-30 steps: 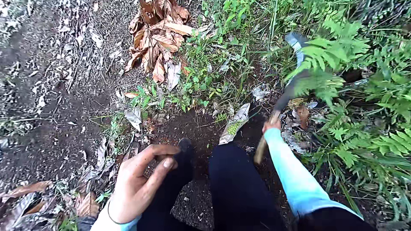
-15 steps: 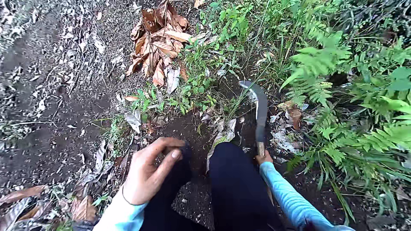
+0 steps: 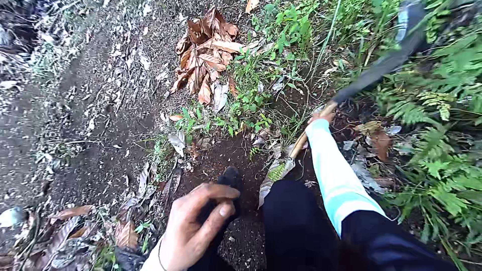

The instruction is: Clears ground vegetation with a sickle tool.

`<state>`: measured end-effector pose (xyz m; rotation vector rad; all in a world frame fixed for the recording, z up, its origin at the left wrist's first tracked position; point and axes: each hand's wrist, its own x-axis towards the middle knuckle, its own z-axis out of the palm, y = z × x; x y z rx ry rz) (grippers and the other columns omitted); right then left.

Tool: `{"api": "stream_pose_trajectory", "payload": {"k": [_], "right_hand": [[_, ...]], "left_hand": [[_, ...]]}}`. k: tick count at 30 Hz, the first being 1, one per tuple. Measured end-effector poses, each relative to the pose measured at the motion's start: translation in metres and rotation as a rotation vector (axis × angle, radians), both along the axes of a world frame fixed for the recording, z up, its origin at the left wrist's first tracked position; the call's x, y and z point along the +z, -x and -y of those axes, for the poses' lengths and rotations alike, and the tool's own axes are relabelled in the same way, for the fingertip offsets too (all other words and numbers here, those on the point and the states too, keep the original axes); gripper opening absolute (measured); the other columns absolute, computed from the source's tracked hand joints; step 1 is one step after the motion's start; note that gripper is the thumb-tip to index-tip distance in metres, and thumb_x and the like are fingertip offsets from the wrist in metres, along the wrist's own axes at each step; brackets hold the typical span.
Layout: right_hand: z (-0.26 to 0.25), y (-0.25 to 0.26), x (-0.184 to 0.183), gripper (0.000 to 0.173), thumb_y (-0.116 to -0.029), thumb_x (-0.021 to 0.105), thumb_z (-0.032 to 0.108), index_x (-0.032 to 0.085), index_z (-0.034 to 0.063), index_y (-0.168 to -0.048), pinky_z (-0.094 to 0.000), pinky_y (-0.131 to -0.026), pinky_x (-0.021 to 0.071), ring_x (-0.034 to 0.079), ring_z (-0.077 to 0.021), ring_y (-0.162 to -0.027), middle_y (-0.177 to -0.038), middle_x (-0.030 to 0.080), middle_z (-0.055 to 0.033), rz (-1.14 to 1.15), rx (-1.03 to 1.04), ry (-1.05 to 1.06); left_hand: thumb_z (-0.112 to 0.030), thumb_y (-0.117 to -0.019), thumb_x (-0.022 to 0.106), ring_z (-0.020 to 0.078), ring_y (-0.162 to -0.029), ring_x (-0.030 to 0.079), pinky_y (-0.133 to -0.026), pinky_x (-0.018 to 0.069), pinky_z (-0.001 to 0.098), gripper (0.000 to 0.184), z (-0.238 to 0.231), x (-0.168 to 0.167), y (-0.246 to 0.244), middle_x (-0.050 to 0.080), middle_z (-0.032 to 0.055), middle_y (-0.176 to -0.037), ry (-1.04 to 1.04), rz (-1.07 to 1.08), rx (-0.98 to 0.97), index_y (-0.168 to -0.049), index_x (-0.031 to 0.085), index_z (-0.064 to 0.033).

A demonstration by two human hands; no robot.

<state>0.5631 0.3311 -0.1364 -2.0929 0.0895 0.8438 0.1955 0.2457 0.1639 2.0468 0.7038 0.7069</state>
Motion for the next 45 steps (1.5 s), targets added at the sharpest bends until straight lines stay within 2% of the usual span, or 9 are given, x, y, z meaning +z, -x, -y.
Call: {"api": "stream_pose_trajectory", "payload": {"k": [4, 14, 17, 20, 24, 30, 33, 36, 45], "right_hand": [[0.09, 0.058, -0.058, 0.07, -0.0979, 0.065, 0.012, 0.031, -0.0037, -0.157, -0.0576, -0.111, 0.045, 0.054, -0.0454, -0.135, -0.149, 0.049, -0.0332, -0.014, 0.643, 0.32], [-0.008, 0.003, 0.028, 0.056, -0.1017, 0.058, 0.011, 0.033, 0.0016, -0.151, -0.0286, -0.069, 0.0558, 0.062, -0.0156, -0.076, -0.106, 0.057, -0.0126, -0.036, -0.165, -0.144], [0.016, 0.048, -0.013, 0.063, -0.1015, 0.062, 0.011, 0.033, -0.0079, -0.154, -0.0487, -0.114, 0.0442, 0.055, -0.0368, -0.135, -0.148, 0.051, -0.0299, -0.013, 0.392, 0.16], [0.11, 0.07, -0.054, 0.073, -0.0961, 0.069, 0.012, 0.03, -0.0023, -0.157, -0.0563, -0.098, 0.053, 0.063, -0.0437, -0.118, -0.139, 0.054, -0.034, -0.105, 0.678, 0.304], [0.148, 0.03, -0.013, 0.064, -0.1008, 0.062, 0.011, 0.032, -0.0016, -0.156, -0.051, -0.083, 0.0557, 0.067, -0.0371, -0.091, -0.121, 0.062, -0.0312, -0.071, 0.431, 0.207], [-0.03, 0.006, 0.027, 0.062, -0.1008, 0.059, 0.011, 0.028, 0.0043, -0.154, -0.0278, -0.067, 0.056, 0.061, -0.0146, -0.076, -0.108, 0.056, -0.0122, -0.035, -0.16, -0.199], [0.019, 0.066, -0.011, 0.058, -0.1095, 0.049, 0.022, 0.031, -0.0086, -0.155, -0.0487, -0.115, 0.0436, 0.055, -0.0367, -0.134, -0.148, 0.05, -0.0309, 0.029, 0.419, 0.101], [0.132, 0.082, -0.053, 0.07, -0.0977, 0.067, 0.012, 0.031, -0.0011, -0.156, -0.0546, -0.093, 0.055, 0.066, -0.0419, -0.11, -0.133, 0.058, -0.0325, -0.104, 0.658, 0.295], [0.012, -0.015, 0.025, 0.054, -0.1028, 0.058, 0.015, 0.036, 0.0014, -0.151, -0.0314, -0.072, 0.0564, 0.061, -0.0157, -0.078, -0.108, 0.058, -0.0135, -0.011, -0.115, -0.188]], "left_hand": [[-0.035, -0.1083, 0.052, -0.0043, -0.08, 0.066, -0.074, 0.0558, 0.0141, 0.025, -0.013, -0.003, 0.006, 0.07, -0.0108, -0.093, 0.031, 0.027, 0.028, -0.117, 0.068, -0.0178], [-0.036, -0.1083, 0.051, -0.0042, -0.08, 0.066, -0.073, 0.0558, 0.014, 0.025, -0.012, -0.002, 0.015, 0.07, -0.0108, -0.094, 0.038, 0.018, 0.053, -0.117, 0.067, -0.0187], [-0.035, -0.1087, 0.051, -0.0038, -0.08, 0.065, -0.074, 0.0556, 0.0138, 0.025, -0.009, 0.0, 0.014, 0.07, -0.0102, -0.095, 0.036, 0.04, 0.038, -0.118, 0.067, -0.0177], [-0.035, -0.1088, 0.051, -0.0042, -0.081, 0.065, -0.075, 0.0551, 0.0137, 0.025, -0.017, -0.001, 0.016, 0.071, -0.0104, -0.095, 0.032, 0.049, 0.035, -0.117, 0.067, -0.018], [-0.036, -0.1086, 0.051, -0.0051, -0.082, 0.065, -0.075, 0.0551, 0.0128, 0.025, -0.018, 0.003, 0.02, 0.071, -0.0127, -0.095, 0.038, 0.047, 0.061, -0.117, 0.068, -0.0204], [-0.035, -0.1087, 0.051, -0.0037, -0.083, 0.066, -0.076, 0.0559, 0.0139, 0.026, -0.009, 0.005, 0.023, 0.071, -0.0101, -0.095, 0.059, 0.057, 0.057, -0.118, 0.068, -0.0173], [-0.034, -0.1088, 0.051, -0.0037, -0.082, 0.066, -0.076, 0.0556, 0.0142, 0.025, -0.011, 0.004, 0.022, 0.071, -0.0095, -0.096, 0.058, 0.074, 0.054, -0.117, 0.068, -0.0165], [-0.035, -0.1088, 0.051, -0.0047, -0.08, 0.065, -0.074, 0.0555, 0.0141, 0.025, -0.022, 0.0, 0.026, 0.071, -0.0117, -0.093, 0.045, 0.065, 0.095, -0.115, 0.068, -0.0181], [-0.036, -0.1085, 0.051, -0.0044, -0.08, 0.065, -0.074, 0.0557, 0.014, 0.026, -0.023, 0.006, 0.022, 0.07, -0.0121, -0.091, 0.061, 0.097, 0.085, -0.115, 0.069, -0.0186]]}}
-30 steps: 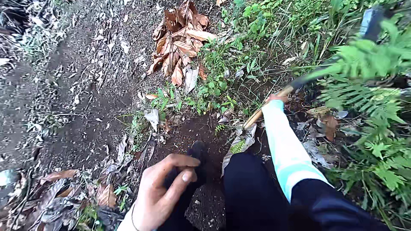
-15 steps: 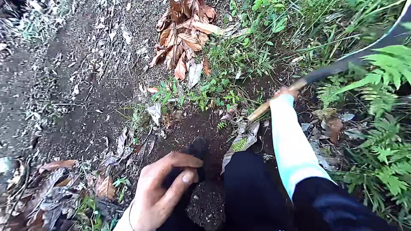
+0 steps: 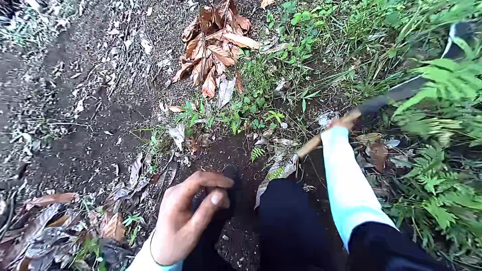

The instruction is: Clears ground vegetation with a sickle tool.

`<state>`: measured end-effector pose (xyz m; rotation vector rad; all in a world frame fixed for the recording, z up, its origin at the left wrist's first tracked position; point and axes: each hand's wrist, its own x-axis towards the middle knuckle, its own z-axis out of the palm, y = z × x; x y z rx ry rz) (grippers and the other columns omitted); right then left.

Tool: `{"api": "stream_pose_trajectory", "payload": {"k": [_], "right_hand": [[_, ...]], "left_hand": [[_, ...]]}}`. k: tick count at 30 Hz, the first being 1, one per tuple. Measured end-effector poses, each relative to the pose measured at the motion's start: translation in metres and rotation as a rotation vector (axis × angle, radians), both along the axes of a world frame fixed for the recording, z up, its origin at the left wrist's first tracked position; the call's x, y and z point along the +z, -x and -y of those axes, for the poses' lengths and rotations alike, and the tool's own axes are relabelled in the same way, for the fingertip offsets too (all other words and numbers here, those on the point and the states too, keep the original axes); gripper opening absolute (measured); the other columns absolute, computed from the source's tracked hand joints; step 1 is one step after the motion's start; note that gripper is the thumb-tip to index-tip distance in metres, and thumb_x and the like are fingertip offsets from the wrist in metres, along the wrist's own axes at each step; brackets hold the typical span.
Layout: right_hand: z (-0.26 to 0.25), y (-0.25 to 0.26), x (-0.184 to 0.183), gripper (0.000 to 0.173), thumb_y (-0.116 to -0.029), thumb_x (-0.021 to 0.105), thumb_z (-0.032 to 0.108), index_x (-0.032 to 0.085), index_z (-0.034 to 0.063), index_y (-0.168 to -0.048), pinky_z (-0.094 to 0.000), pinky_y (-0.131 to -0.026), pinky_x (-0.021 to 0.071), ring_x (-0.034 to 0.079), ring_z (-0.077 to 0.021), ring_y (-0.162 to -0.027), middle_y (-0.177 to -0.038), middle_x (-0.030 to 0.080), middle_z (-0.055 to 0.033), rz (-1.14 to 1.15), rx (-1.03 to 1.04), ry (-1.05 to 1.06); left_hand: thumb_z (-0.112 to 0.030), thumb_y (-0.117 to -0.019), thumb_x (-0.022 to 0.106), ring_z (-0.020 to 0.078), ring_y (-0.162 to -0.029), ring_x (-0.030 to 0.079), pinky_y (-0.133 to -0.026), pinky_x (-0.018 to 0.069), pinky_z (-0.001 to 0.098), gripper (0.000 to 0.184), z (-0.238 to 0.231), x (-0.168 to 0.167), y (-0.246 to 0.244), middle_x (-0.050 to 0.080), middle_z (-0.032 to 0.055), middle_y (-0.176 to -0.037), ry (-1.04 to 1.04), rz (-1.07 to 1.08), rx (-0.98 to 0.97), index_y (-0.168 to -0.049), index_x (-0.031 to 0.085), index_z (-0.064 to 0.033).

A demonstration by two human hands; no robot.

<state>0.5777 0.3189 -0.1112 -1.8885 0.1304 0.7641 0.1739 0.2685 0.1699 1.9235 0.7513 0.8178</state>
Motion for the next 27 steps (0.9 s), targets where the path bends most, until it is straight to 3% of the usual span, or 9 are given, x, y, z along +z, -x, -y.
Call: {"api": "stream_pose_trajectory", "payload": {"k": [2, 4, 7, 11, 17, 18, 21, 23, 27], "right_hand": [[-0.035, 0.038, -0.004, 0.052, -0.1043, 0.056, 0.013, 0.036, -0.002, -0.15, -0.0341, -0.081, 0.056, 0.063, -0.021, -0.089, -0.113, 0.058, -0.0172, -0.021, 0.155, 0.101], [0.002, 0.088, -0.039, 0.059, -0.1019, 0.061, 0.011, 0.036, -0.0086, -0.152, -0.0518, -0.106, 0.0497, 0.061, -0.0396, -0.123, -0.14, 0.055, -0.0316, 0.045, 0.565, 0.325], [0.101, 0.104, -0.083, 0.069, -0.0962, 0.068, 0.01, 0.033, -0.0023, -0.155, -0.0553, -0.091, 0.0557, 0.066, -0.0421, -0.109, -0.133, 0.058, -0.0324, -0.06, 0.802, 0.472], [0.132, 0.048, -0.033, 0.063, -0.1015, 0.061, 0.009, 0.031, -0.0007, -0.156, -0.0475, -0.079, 0.0561, 0.066, -0.0324, -0.085, -0.117, 0.062, -0.0285, -0.01, 0.556, 0.411], [-0.067, 0.024, 0.006, 0.06, -0.1017, 0.057, 0.012, 0.029, 0.0044, -0.154, -0.0277, -0.067, 0.0553, 0.059, -0.0124, -0.073, -0.106, 0.055, -0.011, -0.04, -0.05, -0.101], [-0.089, 0.041, -0.001, 0.061, -0.1005, 0.058, 0.01, 0.03, 0.0022, -0.153, -0.0291, -0.07, 0.0567, 0.062, -0.0147, -0.078, -0.11, 0.057, -0.0133, -0.045, -0.001, -0.063], [-0.04, 0.1, -0.052, 0.061, -0.1053, 0.058, 0.017, 0.032, -0.0072, -0.155, -0.0502, -0.116, 0.0424, 0.052, -0.0364, -0.138, -0.151, 0.048, -0.0294, 0.067, 0.704, 0.339], [0.027, 0.104, -0.087, 0.073, -0.0962, 0.069, 0.016, 0.032, -0.0037, -0.156, -0.059, -0.109, 0.046, 0.055, -0.0466, -0.133, -0.146, 0.049, -0.0345, 0.081, 0.915, 0.503], [0.062, 0.048, -0.041, 0.064, -0.101, 0.062, 0.01, 0.031, -0.0014, -0.156, -0.0487, -0.082, 0.0562, 0.067, -0.035, -0.091, -0.122, 0.061, -0.0302, 0.054, 0.595, 0.374]], "left_hand": [[-0.036, -0.1085, 0.051, -0.0046, -0.08, 0.065, -0.074, 0.0558, 0.014, 0.026, 0.004, 0.001, 0.001, 0.071, -0.0121, -0.092, 0.007, -0.006, -0.001, -0.116, 0.069, -0.019], [-0.036, -0.1085, 0.051, -0.0048, -0.08, 0.065, -0.074, 0.0555, 0.0137, 0.025, 0.004, 0.001, 0.003, 0.071, -0.0125, -0.093, 0.014, 0.005, 0.001, -0.116, 0.069, -0.0192], [-0.037, -0.1082, 0.051, -0.0042, -0.077, 0.066, -0.072, 0.0563, 0.0147, 0.025, -0.005, -0.002, 0.01, 0.071, -0.0133, -0.091, 0.018, 0.003, 0.044, -0.115, 0.069, -0.0212], [-0.038, -0.1076, 0.052, -0.0045, -0.078, 0.066, -0.072, 0.0567, 0.0136, 0.024, -0.004, 0.001, 0.016, 0.071, -0.0153, -0.092, 0.025, 0.015, 0.092, -0.115, 0.07, -0.0233], [-0.038, -0.1076, 0.053, -0.0042, -0.08, 0.067, -0.072, 0.0561, 0.0134, 0.025, 0.007, 0.002, 0.018, 0.072, -0.0133, -0.094, 0.043, 0.003, 0.073, -0.116, 0.07, -0.0217], [-0.038, -0.1076, 0.053, -0.0039, -0.08, 0.066, -0.072, 0.0559, 0.0136, 0.025, 0.009, 0.003, 0.019, 0.072, -0.0125, -0.094, 0.055, 0.001, 0.072, -0.116, 0.069, -0.0211], [-0.038, -0.1078, 0.052, -0.0034, -0.079, 0.066, -0.072, 0.0554, 0.014, 0.025, 0.009, 0.003, 0.022, 0.071, -0.0118, -0.093, 0.07, 0.018, 0.068, -0.116, 0.069, -0.0207], [-0.038, -0.1078, 0.052, -0.004, -0.078, 0.066, -0.072, 0.0563, 0.0139, 0.024, 0.0, 0.001, 0.025, 0.071, -0.0131, -0.092, 0.053, 0.017, 0.084, -0.116, 0.069, -0.0221], [-0.039, -0.1076, 0.052, -0.0044, -0.079, 0.066, -0.071, 0.0558, 0.0133, 0.024, -0.01, 0.003, 0.026, 0.071, -0.0142, -0.093, 0.055, 0.056, 0.097, -0.116, 0.069, -0.0237]]}}
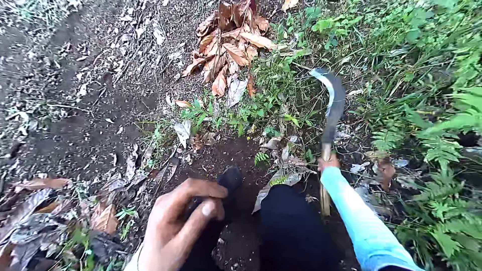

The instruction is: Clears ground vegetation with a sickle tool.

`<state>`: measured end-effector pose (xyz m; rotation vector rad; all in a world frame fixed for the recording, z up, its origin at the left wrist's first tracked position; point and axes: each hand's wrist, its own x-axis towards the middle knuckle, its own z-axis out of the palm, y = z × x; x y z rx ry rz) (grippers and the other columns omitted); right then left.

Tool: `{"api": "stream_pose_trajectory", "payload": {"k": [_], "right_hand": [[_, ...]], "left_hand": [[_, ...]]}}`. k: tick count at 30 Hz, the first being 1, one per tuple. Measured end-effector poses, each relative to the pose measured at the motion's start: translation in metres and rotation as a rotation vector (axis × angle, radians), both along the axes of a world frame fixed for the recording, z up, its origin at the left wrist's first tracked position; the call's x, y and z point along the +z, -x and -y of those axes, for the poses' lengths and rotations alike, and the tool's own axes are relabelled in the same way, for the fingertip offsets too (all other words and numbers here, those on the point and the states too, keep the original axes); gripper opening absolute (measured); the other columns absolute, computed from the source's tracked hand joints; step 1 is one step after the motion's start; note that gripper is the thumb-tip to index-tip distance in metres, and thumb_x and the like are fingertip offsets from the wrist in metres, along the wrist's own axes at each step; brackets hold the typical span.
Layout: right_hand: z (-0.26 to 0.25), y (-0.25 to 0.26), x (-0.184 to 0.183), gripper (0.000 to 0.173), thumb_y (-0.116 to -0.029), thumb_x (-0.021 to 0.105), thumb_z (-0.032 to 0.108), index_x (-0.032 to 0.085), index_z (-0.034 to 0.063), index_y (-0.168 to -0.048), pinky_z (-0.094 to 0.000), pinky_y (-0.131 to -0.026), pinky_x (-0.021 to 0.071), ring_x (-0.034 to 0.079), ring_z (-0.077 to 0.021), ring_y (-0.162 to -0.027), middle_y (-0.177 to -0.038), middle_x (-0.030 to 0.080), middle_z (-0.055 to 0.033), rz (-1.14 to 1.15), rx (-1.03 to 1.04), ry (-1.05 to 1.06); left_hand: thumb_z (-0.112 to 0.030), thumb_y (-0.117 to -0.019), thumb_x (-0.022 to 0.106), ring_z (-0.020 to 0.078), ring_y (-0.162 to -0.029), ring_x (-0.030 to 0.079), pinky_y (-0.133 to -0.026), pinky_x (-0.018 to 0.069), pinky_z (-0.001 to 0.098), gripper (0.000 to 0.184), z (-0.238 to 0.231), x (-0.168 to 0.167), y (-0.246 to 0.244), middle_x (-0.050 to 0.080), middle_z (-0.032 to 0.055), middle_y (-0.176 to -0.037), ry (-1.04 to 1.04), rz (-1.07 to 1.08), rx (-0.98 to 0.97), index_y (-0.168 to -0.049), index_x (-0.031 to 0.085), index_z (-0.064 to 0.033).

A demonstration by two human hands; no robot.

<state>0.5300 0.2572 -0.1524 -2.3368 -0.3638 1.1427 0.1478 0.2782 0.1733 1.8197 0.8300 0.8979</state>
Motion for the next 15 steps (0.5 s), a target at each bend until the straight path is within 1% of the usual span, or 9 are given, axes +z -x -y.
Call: {"api": "stream_pose_trajectory", "payload": {"k": [3, 5, 6, 7, 8, 9, 11, 12, 15], "right_hand": [[-0.089, -0.028, 0.048, 0.072, -0.0988, 0.058, 0.007, 0.019, 0.0032, -0.16, -0.0359, -0.072, 0.0561, 0.061, -0.0204, -0.078, -0.118, 0.057, -0.0206, 0.003, -0.451, -0.362], [-0.163, -0.03, 0.064, 0.067, -0.1, 0.058, 0.009, 0.021, 0.0077, -0.156, -0.0271, -0.062, 0.0558, 0.059, -0.012, -0.069, -0.105, 0.053, -0.0102, -0.031, -0.658, -0.546], [-0.183, -0.014, 0.066, 0.066, -0.101, 0.058, 0.009, 0.021, 0.0059, -0.155, -0.0277, -0.068, 0.057, 0.062, -0.0136, -0.077, -0.11, 0.054, -0.0111, -0.031, -0.628, -0.505], [-0.183, 0.011, 0.057, 0.068, -0.1006, 0.059, 0.008, 0.022, -0.0006, -0.157, -0.0318, -0.085, 0.0562, 0.064, -0.0186, -0.098, -0.126, 0.056, -0.0167, 0.0, -0.484, -0.377], [-0.163, 0.036, 0.036, 0.064, -0.1034, 0.058, 0.012, 0.026, -0.0071, -0.156, -0.0388, -0.107, 0.05, 0.059, -0.0261, -0.126, -0.144, 0.053, -0.0229, 0.048, -0.207, -0.197], [-0.132, 0.048, 0.004, 0.06, -0.1045, 0.057, 0.015, 0.032, -0.0091, -0.154, -0.0507, -0.115, 0.0434, 0.053, -0.0377, -0.137, -0.149, 0.05, -0.0306, 0.086, 0.086, -0.048], [-0.061, 0.057, -0.044, 0.069, -0.0983, 0.066, 0.013, 0.032, -0.0031, -0.156, -0.0601, -0.113, 0.0422, 0.051, -0.0474, -0.137, -0.147, 0.05, -0.0347, 0.072, 0.49, 0.178], [-0.033, 0.051, -0.046, 0.073, -0.0962, 0.069, 0.014, 0.031, -0.0006, -0.157, -0.0605, -0.111, 0.0436, 0.053, -0.0476, -0.135, -0.145, 0.052, -0.0341, 0.054, 0.552, 0.235], [-0.026, 0.017, -0.012, 0.066, -0.0984, 0.065, 0.01, 0.035, -0.0014, -0.155, -0.0574, -0.099, 0.0516, 0.064, -0.0441, -0.116, -0.136, 0.057, -0.0339, 0.021, 0.364, 0.142]], "left_hand": [[-0.039, -0.1075, 0.053, -0.0035, -0.079, 0.067, -0.072, 0.0559, 0.014, 0.024, 0.0, 0.003, 0.002, 0.072, -0.0128, -0.094, 0.029, 0.013, -0.007, -0.116, 0.069, -0.0232], [-0.038, -0.1077, 0.053, -0.0029, -0.079, 0.066, -0.072, 0.0556, 0.0144, 0.024, 0.0, 0.004, 0.004, 0.071, -0.0111, -0.093, 0.051, 0.017, -0.006, -0.116, 0.069, -0.0215], [-0.037, -0.1078, 0.053, -0.0026, -0.079, 0.066, -0.072, 0.0551, 0.0144, 0.024, 0.001, 0.005, 0.004, 0.071, -0.0104, -0.092, 0.062, 0.021, -0.005, -0.115, 0.068, -0.0204], [-0.037, -0.1077, 0.053, -0.0025, -0.08, 0.066, -0.073, 0.055, 0.0144, 0.024, 0.003, 0.007, 0.006, 0.071, -0.0101, -0.093, 0.073, 0.028, -0.007, -0.115, 0.068, -0.0198], [-0.037, -0.1077, 0.053, -0.0023, -0.08, 0.066, -0.073, 0.0549, 0.0143, 0.025, 0.002, 0.007, 0.006, 0.071, -0.0099, -0.093, 0.078, 0.04, -0.008, -0.115, 0.069, -0.0196], [-0.037, -0.1076, 0.053, -0.0027, -0.08, 0.066, -0.072, 0.0549, 0.0139, 0.025, 0.0, 0.007, 0.006, 0.071, -0.0104, -0.093, 0.074, 0.05, -0.009, -0.115, 0.069, -0.02], [-0.036, -0.1073, 0.054, -0.0027, -0.079, 0.066, -0.071, 0.0553, 0.0139, 0.023, -0.005, 0.007, 0.008, 0.071, -0.0113, -0.092, 0.069, 0.061, 0.007, -0.115, 0.069, -0.021], [-0.036, -0.1072, 0.054, -0.003, -0.078, 0.066, -0.071, 0.0556, 0.0139, 0.023, -0.006, 0.007, 0.008, 0.072, -0.0121, -0.093, 0.071, 0.066, 0.016, -0.115, 0.07, -0.0219], [-0.037, -0.1069, 0.055, -0.0033, -0.079, 0.067, -0.071, 0.0559, 0.0136, 0.022, -0.007, 0.008, 0.006, 0.072, -0.0128, -0.094, 0.08, 0.084, 0.019, -0.115, 0.07, -0.0227]]}}
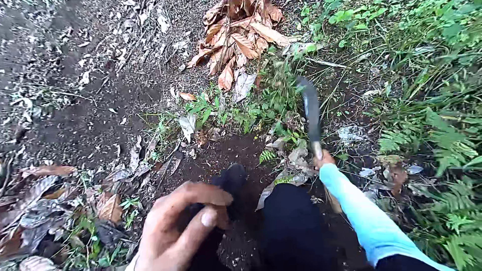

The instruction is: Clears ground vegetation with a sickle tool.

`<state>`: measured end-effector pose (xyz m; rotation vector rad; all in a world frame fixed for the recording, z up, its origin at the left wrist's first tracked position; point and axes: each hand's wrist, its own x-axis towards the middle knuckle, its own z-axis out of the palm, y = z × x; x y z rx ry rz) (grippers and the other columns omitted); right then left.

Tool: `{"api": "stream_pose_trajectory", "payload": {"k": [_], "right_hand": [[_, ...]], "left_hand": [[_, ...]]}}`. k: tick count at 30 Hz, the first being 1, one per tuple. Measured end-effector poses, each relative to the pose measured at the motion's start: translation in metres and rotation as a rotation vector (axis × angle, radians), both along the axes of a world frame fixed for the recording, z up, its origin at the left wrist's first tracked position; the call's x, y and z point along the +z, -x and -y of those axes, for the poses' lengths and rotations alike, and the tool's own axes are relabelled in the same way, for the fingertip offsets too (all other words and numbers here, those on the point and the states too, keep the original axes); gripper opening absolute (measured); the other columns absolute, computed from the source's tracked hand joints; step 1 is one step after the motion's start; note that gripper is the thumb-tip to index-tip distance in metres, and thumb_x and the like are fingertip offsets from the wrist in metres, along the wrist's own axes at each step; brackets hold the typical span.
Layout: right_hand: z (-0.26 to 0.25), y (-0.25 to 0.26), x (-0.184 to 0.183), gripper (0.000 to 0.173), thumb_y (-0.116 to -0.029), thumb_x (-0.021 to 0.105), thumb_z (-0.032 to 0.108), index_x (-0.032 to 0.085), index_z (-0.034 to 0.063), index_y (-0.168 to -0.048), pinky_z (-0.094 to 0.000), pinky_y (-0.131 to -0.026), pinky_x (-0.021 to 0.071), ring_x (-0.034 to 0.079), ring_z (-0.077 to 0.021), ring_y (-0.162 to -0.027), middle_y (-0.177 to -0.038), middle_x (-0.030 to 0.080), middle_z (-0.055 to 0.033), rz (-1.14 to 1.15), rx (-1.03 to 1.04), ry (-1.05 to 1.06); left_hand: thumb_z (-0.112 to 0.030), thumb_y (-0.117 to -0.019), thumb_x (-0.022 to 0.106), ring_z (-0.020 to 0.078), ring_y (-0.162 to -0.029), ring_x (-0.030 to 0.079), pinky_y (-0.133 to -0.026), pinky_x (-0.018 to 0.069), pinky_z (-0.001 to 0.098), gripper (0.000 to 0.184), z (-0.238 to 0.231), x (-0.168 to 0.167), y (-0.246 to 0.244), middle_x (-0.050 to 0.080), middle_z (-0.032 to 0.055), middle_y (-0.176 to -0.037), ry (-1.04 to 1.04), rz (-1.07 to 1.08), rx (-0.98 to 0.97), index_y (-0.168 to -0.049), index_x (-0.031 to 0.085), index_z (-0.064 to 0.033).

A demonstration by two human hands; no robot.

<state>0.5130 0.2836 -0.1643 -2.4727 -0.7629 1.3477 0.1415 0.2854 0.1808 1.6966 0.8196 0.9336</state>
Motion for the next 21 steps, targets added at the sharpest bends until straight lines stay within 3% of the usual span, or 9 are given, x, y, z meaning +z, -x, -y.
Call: {"api": "stream_pose_trajectory", "payload": {"k": [3, 5, 7, 9, 10, 12, 14, 17, 21], "right_hand": [[-0.072, -0.025, 0.036, 0.066, -0.101, 0.063, 0.013, 0.03, -0.0045, -0.156, -0.0495, -0.086, 0.0572, 0.068, -0.036, -0.094, -0.127, 0.06, -0.0322, 0.006, -0.433, -0.286], [-0.13, -0.025, 0.061, 0.072, -0.1002, 0.061, 0.013, 0.022, 0.0037, -0.159, -0.0363, -0.073, 0.057, 0.063, -0.0219, -0.08, -0.119, 0.058, -0.0198, -0.036, -0.705, -0.416], [-0.146, 0.004, 0.061, 0.068, -0.1027, 0.057, 0.012, 0.018, 0.0058, -0.159, -0.0305, -0.069, 0.0567, 0.062, -0.0172, -0.078, -0.113, 0.054, -0.0134, -0.074, -0.735, -0.372], [-0.089, 0.048, 0.021, 0.059, -0.1055, 0.055, 0.012, 0.03, -0.006, -0.155, -0.0452, -0.104, 0.0519, 0.063, -0.0326, -0.12, -0.139, 0.056, -0.0278, -0.034, -0.342, -0.173], [-0.044, 0.061, -0.002, 0.059, -0.1052, 0.055, 0.013, 0.031, -0.006, -0.156, -0.0534, -0.115, 0.0435, 0.054, -0.0405, -0.135, -0.147, 0.051, -0.0319, -0.035, 0.006, -0.022], [0.03, 0.072, -0.029, 0.068, -0.1016, 0.061, 0.018, 0.029, 0.0006, -0.16, -0.0658, -0.111, 0.0422, 0.054, -0.0509, -0.132, -0.145, 0.052, -0.034, -0.033, 0.546, 0.176], [0.065, 0.064, -0.017, 0.072, -0.0995, 0.065, 0.02, 0.03, 0.0049, -0.16, -0.0656, -0.108, 0.0439, 0.057, -0.0507, -0.129, -0.14, 0.057, -0.0324, -0.031, 0.621, 0.279], [0.067, 0.037, 0.015, 0.07, -0.0995, 0.063, 0.014, 0.029, 0.0021, -0.159, -0.0625, -0.107, 0.0463, 0.06, -0.0491, -0.126, -0.136, 0.059, -0.0336, 0.017, 0.328, 0.178], [0.005, 0.001, 0.039, 0.071, -0.1005, 0.064, 0.013, 0.026, -0.0034, -0.158, -0.0536, -0.092, 0.0554, 0.067, -0.0421, -0.107, -0.132, 0.058, -0.0344, 0.037, -0.425, -0.211]], "left_hand": [[-0.036, -0.1071, 0.054, -0.003, -0.078, 0.066, -0.071, 0.0549, 0.0137, 0.023, 0.002, -0.001, 0.0, 0.072, -0.0113, -0.092, 0.001, 0.001, -0.014, -0.114, 0.069, -0.0207], [-0.036, -0.1071, 0.054, -0.0034, -0.078, 0.066, -0.071, 0.0548, 0.0136, 0.023, 0.004, -0.001, 0.0, 0.071, -0.0115, -0.091, 0.0, -0.016, -0.01, -0.114, 0.069, -0.0207], [-0.036, -0.1072, 0.054, -0.003, -0.077, 0.065, -0.07, 0.0545, 0.0138, 0.023, 0.006, -0.001, -0.002, 0.07, -0.0109, -0.09, 0.003, -0.015, -0.013, -0.114, 0.069, -0.0194], [-0.035, -0.1074, 0.054, -0.0025, -0.077, 0.065, -0.07, 0.0546, 0.014, 0.024, 0.004, -0.001, -0.006, 0.071, -0.0106, -0.092, -0.009, -0.001, -0.02, -0.115, 0.07, -0.0193], [-0.035, -0.1075, 0.054, -0.0026, -0.078, 0.066, -0.07, 0.0552, 0.0139, 0.024, 0.001, -0.001, -0.007, 0.071, -0.011, -0.092, -0.022, -0.003, -0.021, -0.115, 0.07, -0.0198], [-0.035, -0.1075, 0.054, -0.0032, -0.077, 0.066, -0.07, 0.0553, 0.0135, 0.022, -0.004, -0.003, -0.008, 0.071, -0.0123, -0.093, -0.043, -0.017, -0.003, -0.116, 0.07, -0.0217], [-0.035, -0.1074, 0.054, -0.004, -0.076, 0.065, -0.069, 0.0555, 0.0132, 0.022, -0.007, -0.006, -0.012, 0.071, -0.014, -0.092, -0.06, -0.03, 0.022, -0.116, 0.07, -0.0238], [-0.036, -0.1074, 0.053, -0.0033, -0.076, 0.066, -0.07, 0.0564, 0.014, 0.023, -0.003, -0.007, -0.013, 0.071, -0.0142, -0.092, -0.056, -0.037, 0.019, -0.116, 0.07, -0.0242], [-0.037, -0.107, 0.054, -0.0037, -0.077, 0.066, -0.069, 0.0556, 0.013, 0.022, 0.009, -0.006, -0.014, 0.071, -0.0144, -0.094, -0.053, -0.05, 0.019, -0.116, 0.071, -0.0244]]}}
